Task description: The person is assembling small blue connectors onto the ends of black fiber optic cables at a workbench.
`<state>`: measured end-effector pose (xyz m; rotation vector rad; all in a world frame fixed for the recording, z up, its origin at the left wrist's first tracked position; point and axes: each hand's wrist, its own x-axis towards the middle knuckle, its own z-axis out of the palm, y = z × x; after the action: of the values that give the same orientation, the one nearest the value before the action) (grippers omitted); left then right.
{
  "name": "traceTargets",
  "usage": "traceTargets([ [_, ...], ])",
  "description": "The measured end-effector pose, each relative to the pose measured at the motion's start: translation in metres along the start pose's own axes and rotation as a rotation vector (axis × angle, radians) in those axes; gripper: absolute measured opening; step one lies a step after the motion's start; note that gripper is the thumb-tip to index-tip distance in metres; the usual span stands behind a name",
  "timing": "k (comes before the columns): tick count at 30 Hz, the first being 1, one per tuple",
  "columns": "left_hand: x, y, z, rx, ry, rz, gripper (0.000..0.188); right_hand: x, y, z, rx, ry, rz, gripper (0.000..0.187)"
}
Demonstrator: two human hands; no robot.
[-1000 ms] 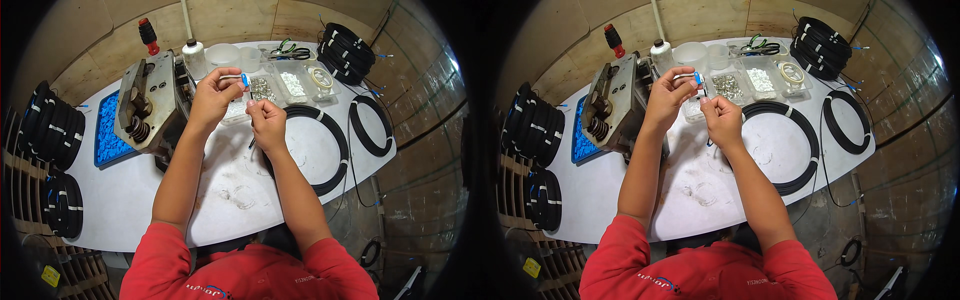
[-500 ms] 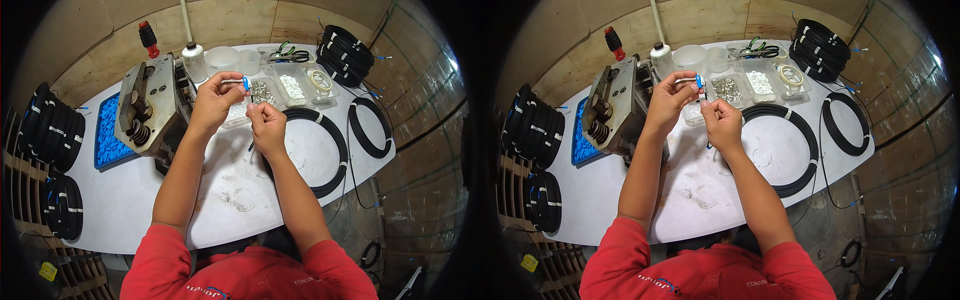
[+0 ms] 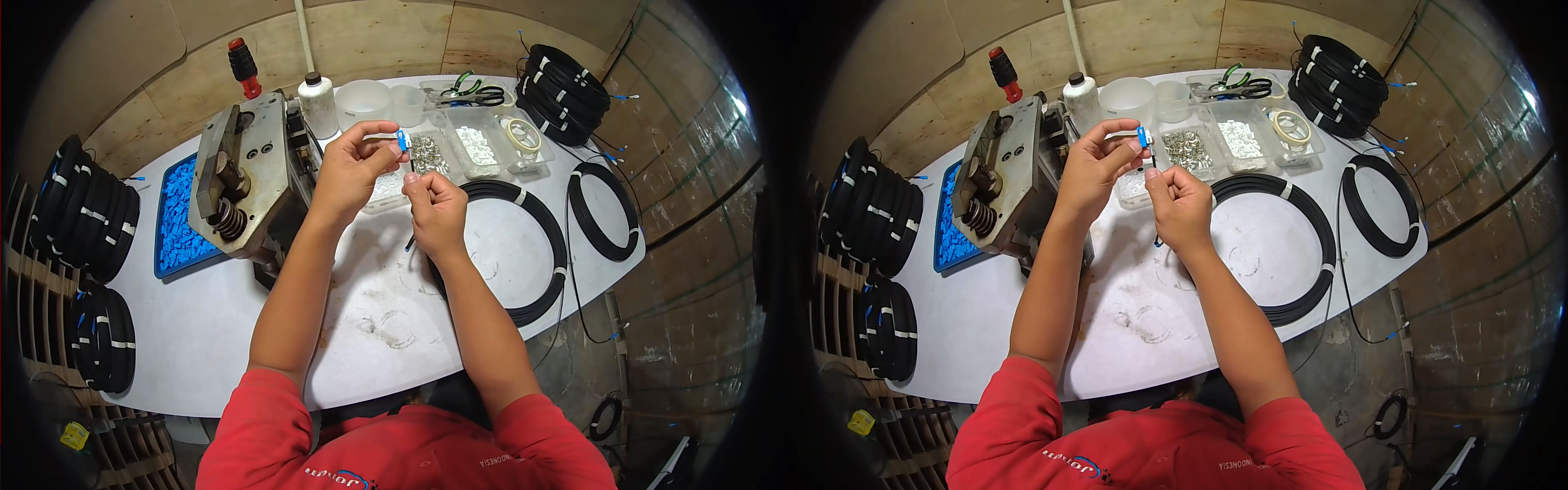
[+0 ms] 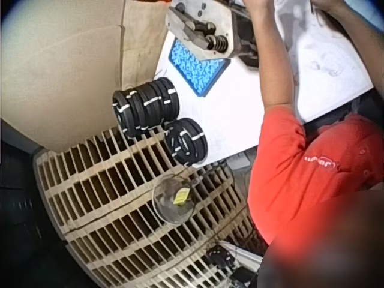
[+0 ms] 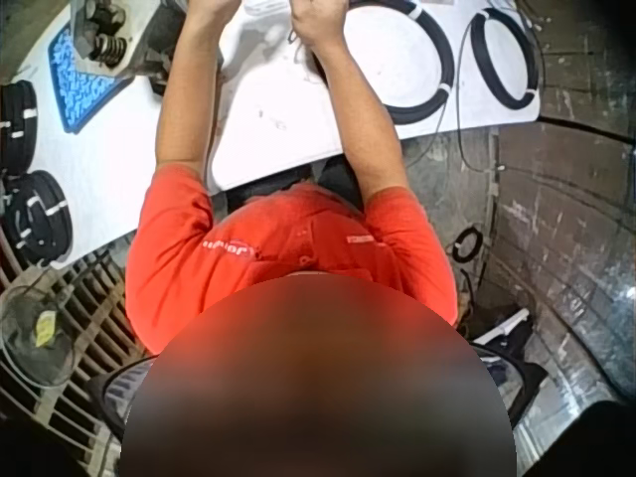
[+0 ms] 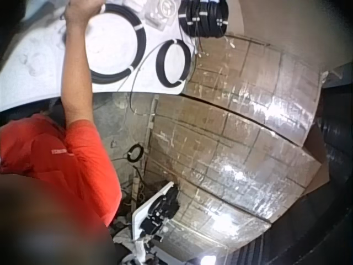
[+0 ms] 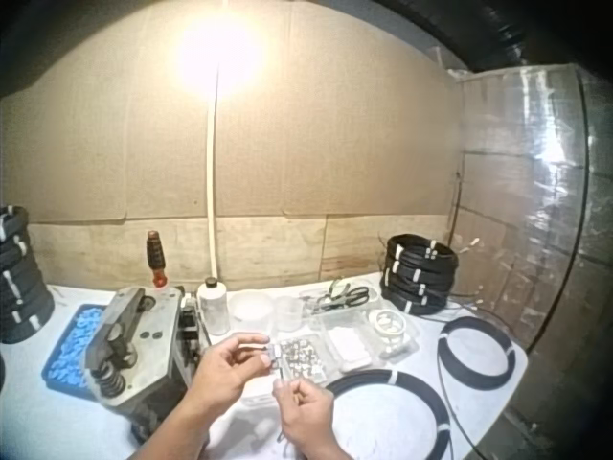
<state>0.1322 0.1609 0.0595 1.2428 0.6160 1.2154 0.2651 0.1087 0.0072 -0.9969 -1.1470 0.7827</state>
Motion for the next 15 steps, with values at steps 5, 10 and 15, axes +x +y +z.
traceTargets([
  [5, 0.0000, -0.0009, 0.0002, 0.009, 0.003, -0.003, 0.031, -0.0004, 0.0004, -0.0007, -0.011, -0.002, 0.009, 0.029],
  [10, -0.0001, 0.0001, 0.0006, 0.005, -0.006, 0.003, 0.031, 0.0005, 0.0001, -0.0004, -0.011, 0.002, -0.023, 0.030],
  [15, -0.0002, 0.0007, 0.0008, 0.014, -0.003, -0.001, 0.031, 0.0003, 0.0011, -0.0009, -0.010, -0.001, -0.017, 0.030],
])
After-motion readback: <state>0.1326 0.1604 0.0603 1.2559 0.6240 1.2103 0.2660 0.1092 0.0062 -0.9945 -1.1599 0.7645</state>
